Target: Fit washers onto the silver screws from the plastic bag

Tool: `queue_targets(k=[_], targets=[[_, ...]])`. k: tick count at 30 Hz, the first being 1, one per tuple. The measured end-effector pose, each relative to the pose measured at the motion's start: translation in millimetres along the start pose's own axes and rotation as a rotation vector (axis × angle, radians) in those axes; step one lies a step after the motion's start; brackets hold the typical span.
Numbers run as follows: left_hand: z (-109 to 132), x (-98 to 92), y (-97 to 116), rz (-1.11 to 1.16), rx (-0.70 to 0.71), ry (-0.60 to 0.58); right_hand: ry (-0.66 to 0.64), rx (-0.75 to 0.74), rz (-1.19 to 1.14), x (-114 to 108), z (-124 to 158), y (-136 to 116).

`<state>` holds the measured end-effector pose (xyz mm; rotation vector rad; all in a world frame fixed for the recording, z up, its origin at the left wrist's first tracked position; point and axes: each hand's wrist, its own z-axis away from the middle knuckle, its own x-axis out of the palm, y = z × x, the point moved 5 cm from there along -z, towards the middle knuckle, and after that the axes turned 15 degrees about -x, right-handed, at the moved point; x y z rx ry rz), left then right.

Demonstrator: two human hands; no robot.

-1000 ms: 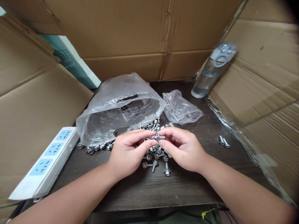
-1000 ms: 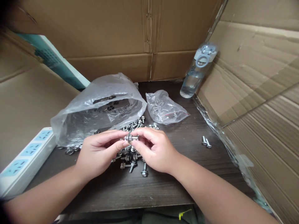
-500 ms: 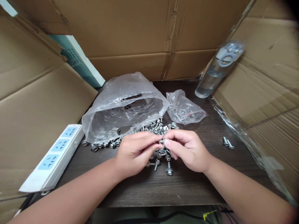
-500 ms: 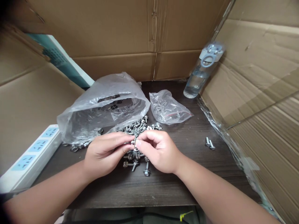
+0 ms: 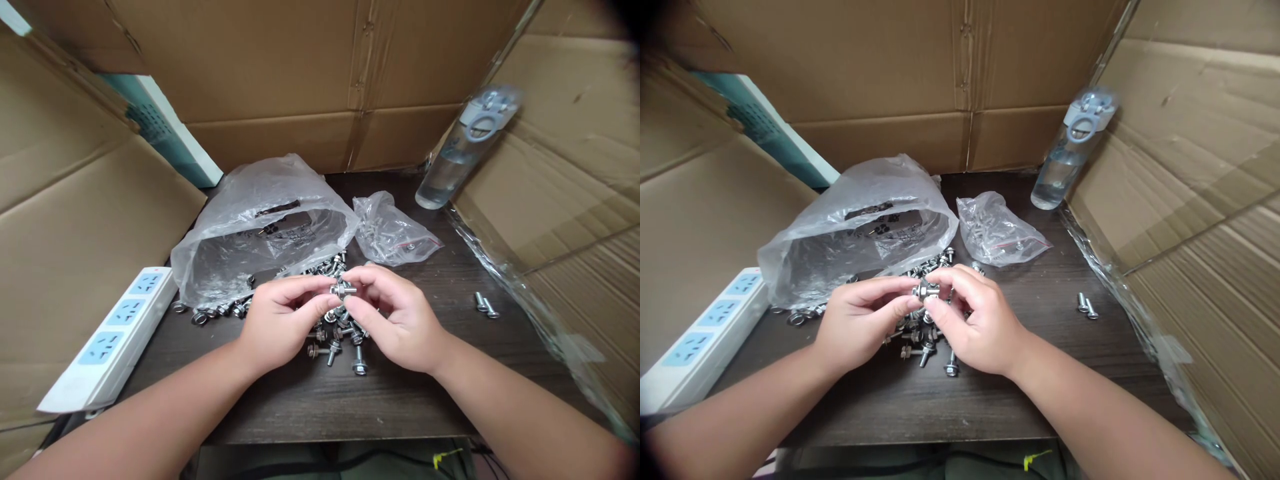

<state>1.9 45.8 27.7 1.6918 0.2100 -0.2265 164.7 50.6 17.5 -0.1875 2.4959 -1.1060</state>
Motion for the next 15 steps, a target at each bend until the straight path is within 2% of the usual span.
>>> queue_targets(k=[3, 6, 8, 11, 13, 15], targets=[[-0.8, 3.0, -3.8, 0.128, -0.114, -0.078, -0.023, -0.103, 0.051, 0.3, -1.9, -3.6], [-1.0, 3.7, -1.6, 0.126, -0.115, -0.110, -0.009, -0.137, 0.078, -1.1, -4.1, -5.3], [-0.6, 2.4, 2.8, 0.080, -0.039, -0.100, -0.006, -0.141, 0.081, -1.5, -4.9, -6.6], [2.4, 0.2, 10.8, -0.026, 0.161, -0.057, -0.016, -0.117, 0.056, -1.1, -5.4, -8.7], [5.5, -0.1, 14.5, -0.093, 0.298, -0.039, -0.017, -0.044, -0.032, -0.6, -5.2, -7.3], [8.8, 0.7, 16.8, -0.142, 0.417, -0.037, -0.031, 0.099, -0.196, 2.0, -3.6, -1.5]])
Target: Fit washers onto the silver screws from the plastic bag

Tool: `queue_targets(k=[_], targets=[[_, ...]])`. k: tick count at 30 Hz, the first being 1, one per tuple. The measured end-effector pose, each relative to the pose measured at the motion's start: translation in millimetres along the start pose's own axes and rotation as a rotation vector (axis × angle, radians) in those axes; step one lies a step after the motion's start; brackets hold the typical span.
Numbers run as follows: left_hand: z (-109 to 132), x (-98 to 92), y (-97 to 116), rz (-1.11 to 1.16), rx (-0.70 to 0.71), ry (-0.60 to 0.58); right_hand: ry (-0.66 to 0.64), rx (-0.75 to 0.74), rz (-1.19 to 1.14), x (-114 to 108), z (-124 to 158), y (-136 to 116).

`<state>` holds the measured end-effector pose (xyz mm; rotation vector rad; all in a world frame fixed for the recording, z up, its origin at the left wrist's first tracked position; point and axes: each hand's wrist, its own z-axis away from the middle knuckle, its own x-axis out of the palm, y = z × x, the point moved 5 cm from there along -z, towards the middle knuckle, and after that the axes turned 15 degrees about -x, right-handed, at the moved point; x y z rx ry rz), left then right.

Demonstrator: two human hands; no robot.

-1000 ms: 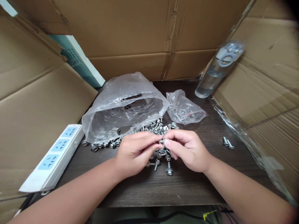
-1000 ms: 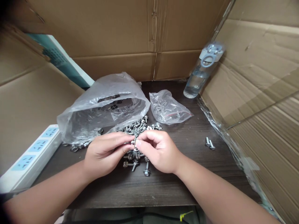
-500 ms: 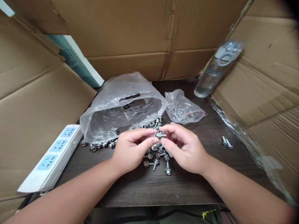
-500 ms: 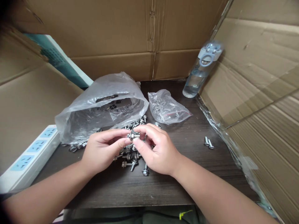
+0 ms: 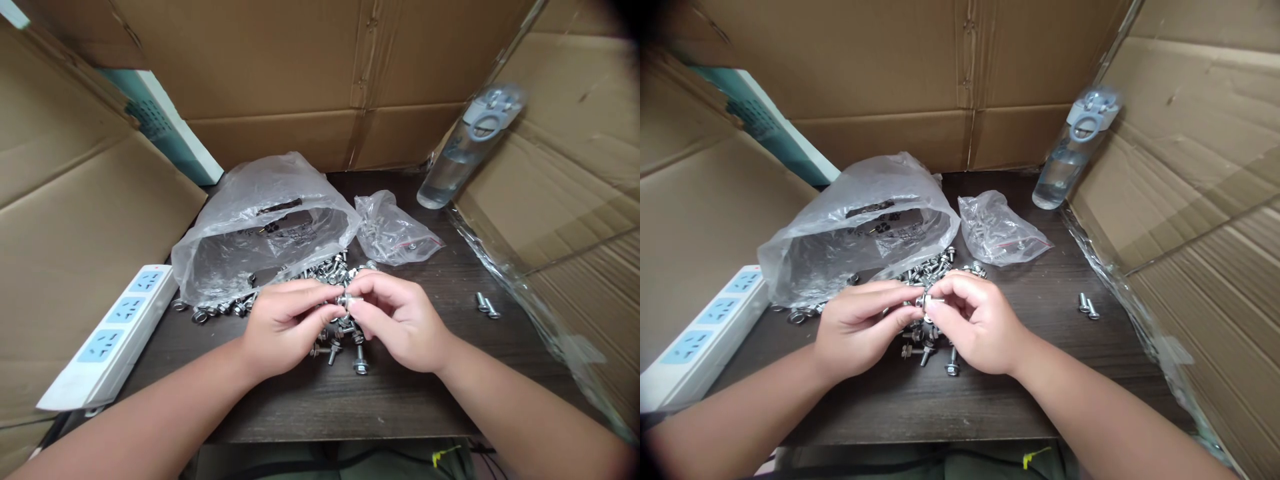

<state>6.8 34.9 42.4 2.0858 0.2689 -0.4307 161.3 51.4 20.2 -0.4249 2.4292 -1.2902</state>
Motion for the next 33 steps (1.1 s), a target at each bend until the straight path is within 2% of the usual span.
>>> queue_targets(k=[3, 6, 9, 14, 17, 21, 28, 33], targets=[[2.5, 1.7, 3.5, -0.060, 0.121, -0.018, -0.035, 0.220, -0.255, 5.1, 3.2, 11.8], [2.8, 2.0, 3.4, -0.097, 0.139, -0.013, -0.036, 0.279, -0.323, 5.7, 3.5, 16.9], [1.5, -0.6, -1.0, -0.089, 0.056, 0.043, -0.014, 0.239, -0.261, 3.0, 1.6, 14.6], [-1.5, -2.4, -12.4, -0.041, -0.186, 0.099, 0.076, 0.125, -0.112, -1.0, 1.2, 6.4], [-3.0, -2.4, -15.3, 0.039, -0.305, 0.096, 0.087, 0.077, -0.079, 1.0, 2.3, 6.0], [-3.8, -2.3, -14.8, 0.132, -0.369, 0.071, 0.074, 0.022, -0.016, 1.7, 3.1, 7.4], [-5.5, -1.6, -10.6, 0.183, -0.282, 0.003, 0.053, 0.022, 0.039, 2.4, 3.9, 8.8], [-5.1, -3.5, -3.0, 0.101, -0.088, 0.003, 0.040, 0.087, -0.097, 2.7, 2.8, 6.9]])
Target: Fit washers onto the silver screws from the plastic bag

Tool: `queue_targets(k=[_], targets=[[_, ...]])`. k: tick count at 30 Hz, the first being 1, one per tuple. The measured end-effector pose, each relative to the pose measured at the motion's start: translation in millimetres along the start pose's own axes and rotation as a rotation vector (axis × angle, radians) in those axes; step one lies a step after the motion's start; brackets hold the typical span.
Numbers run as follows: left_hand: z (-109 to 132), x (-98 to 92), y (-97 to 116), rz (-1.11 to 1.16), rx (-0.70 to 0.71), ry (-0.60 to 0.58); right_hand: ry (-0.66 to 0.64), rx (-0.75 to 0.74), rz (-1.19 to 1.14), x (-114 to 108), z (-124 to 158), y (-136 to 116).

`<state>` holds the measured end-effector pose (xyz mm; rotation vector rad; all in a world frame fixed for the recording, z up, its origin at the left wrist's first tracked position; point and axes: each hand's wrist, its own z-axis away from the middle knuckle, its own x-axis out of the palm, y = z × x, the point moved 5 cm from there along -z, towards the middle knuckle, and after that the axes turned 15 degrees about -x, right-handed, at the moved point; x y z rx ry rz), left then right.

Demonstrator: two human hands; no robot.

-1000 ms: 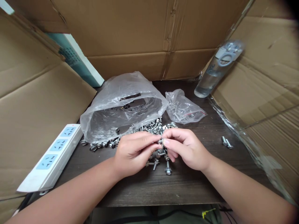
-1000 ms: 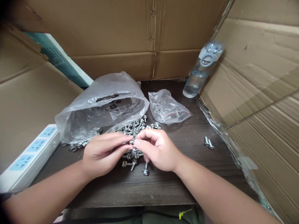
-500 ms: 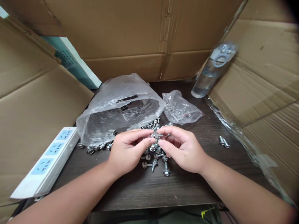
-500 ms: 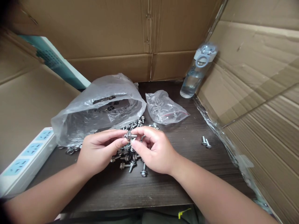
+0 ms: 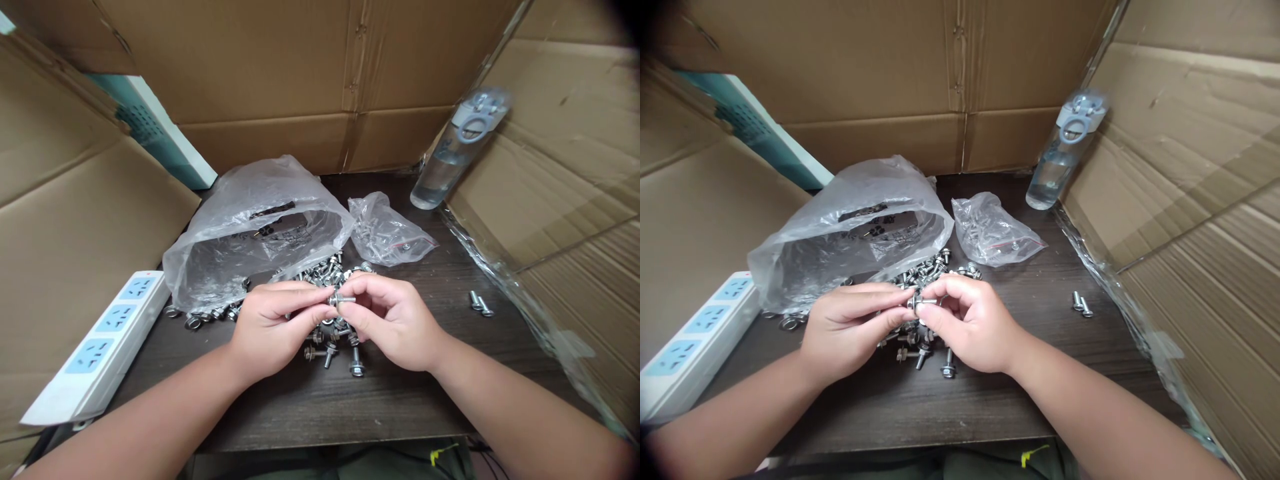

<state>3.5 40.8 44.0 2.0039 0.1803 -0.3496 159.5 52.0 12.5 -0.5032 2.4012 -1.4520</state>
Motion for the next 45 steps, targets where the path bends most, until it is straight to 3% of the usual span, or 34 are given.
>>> queue_targets(k=[3, 6, 15, 19, 30, 34, 38, 42, 45], targets=[[1.7, 0.9, 1.7, -0.034, 0.081, -0.018, -0.055, 0.105, -0.112, 1.8, 0.2, 1.9], [2.0, 1.8, 0.3, -0.045, 0.063, -0.020, -0.086, 0.149, -0.150, 2.1, 0.0, 4.1], [0.6, 1.4, -15.8, 0.114, -0.349, 0.023, 0.050, 0.044, -0.077, -4.3, -3.5, -1.4], [1.6, 1.2, -20.2, 0.156, -0.448, 0.041, 0.048, -0.019, -0.018, -2.3, -3.1, -5.3], [1.4, 1.6, -18.5, 0.184, -0.436, 0.019, 0.053, -0.003, 0.011, -0.8, -1.8, 0.3], [1.4, 2.2, -15.0, 0.146, -0.385, 0.014, 0.027, -0.094, 0.156, -2.5, -1.0, 0.3], [1.1, 1.8, -8.2, 0.065, -0.233, 0.015, -0.008, -0.136, 0.200, -2.2, -1.9, -4.4], [4.0, 2.8, 0.9, -0.073, 0.028, 0.013, -0.062, 0.076, -0.050, 0.6, -0.9, 2.8], [6.6, 5.4, 3.8, -0.111, 0.131, -0.020, -0.109, 0.223, -0.242, 4.1, 1.7, 11.5]])
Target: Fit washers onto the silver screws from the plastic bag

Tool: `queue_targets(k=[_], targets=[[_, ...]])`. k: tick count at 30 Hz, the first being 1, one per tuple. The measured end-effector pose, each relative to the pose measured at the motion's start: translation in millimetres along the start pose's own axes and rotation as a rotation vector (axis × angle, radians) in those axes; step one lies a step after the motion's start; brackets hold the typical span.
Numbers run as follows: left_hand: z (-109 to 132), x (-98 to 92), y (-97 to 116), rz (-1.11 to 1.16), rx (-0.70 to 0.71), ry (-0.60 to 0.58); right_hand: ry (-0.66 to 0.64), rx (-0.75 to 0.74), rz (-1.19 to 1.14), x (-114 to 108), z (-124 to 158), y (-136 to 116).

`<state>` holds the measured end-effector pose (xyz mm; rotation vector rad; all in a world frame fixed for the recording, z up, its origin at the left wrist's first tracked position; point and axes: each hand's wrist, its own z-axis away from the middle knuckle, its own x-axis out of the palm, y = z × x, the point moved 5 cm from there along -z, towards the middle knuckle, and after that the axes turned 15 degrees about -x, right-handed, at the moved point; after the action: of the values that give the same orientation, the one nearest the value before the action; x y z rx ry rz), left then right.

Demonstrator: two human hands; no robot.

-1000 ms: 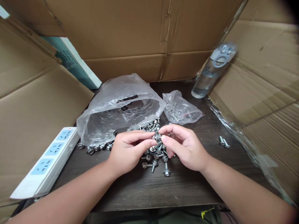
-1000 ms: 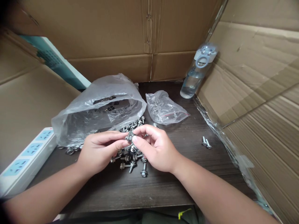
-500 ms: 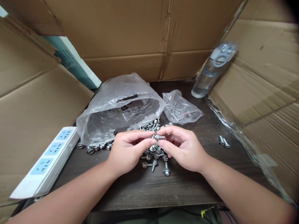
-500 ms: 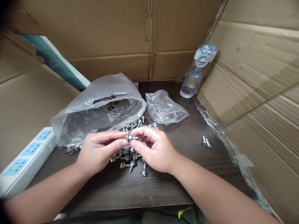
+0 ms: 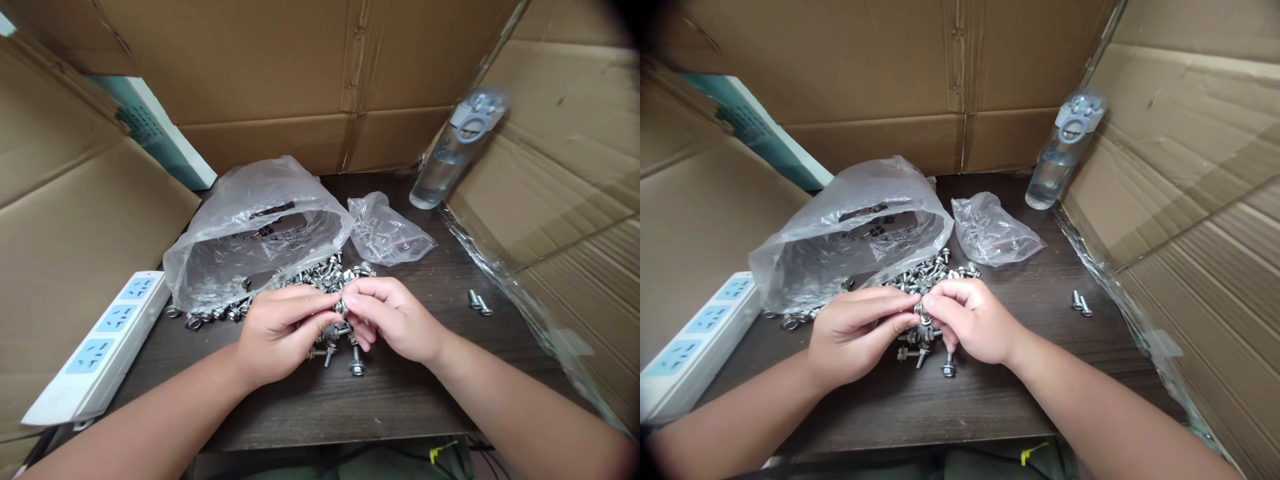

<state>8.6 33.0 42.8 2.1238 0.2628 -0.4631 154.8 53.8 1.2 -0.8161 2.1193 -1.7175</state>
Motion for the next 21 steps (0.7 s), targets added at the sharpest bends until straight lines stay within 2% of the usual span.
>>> queue_targets(k=[3, 6, 9, 14, 17, 21], targets=[[-0.3, 0.3, 0.0, -0.008, -0.018, 0.001, 0.001, 0.045, 0.001, -1.1, -0.7, 2.9], [-2.2, -1.9, -3.9, 0.001, -0.135, 0.041, 0.048, -0.068, 0.177, -3.1, -2.4, -6.8], [-2.6, -3.1, -10.9, 0.057, -0.298, 0.058, 0.091, -0.191, 0.251, -2.1, -1.5, -15.5], [-0.3, -3.3, -19.9, 0.155, -0.480, 0.060, 0.108, -0.268, 0.329, -1.0, 1.4, -13.4], [-0.3, -2.8, -19.6, 0.176, -0.493, 0.048, 0.119, -0.267, 0.337, -1.0, 1.1, -11.9], [-1.7, -2.6, -13.5, 0.117, -0.389, 0.034, 0.136, -0.225, 0.278, -0.3, 0.5, -14.1]])
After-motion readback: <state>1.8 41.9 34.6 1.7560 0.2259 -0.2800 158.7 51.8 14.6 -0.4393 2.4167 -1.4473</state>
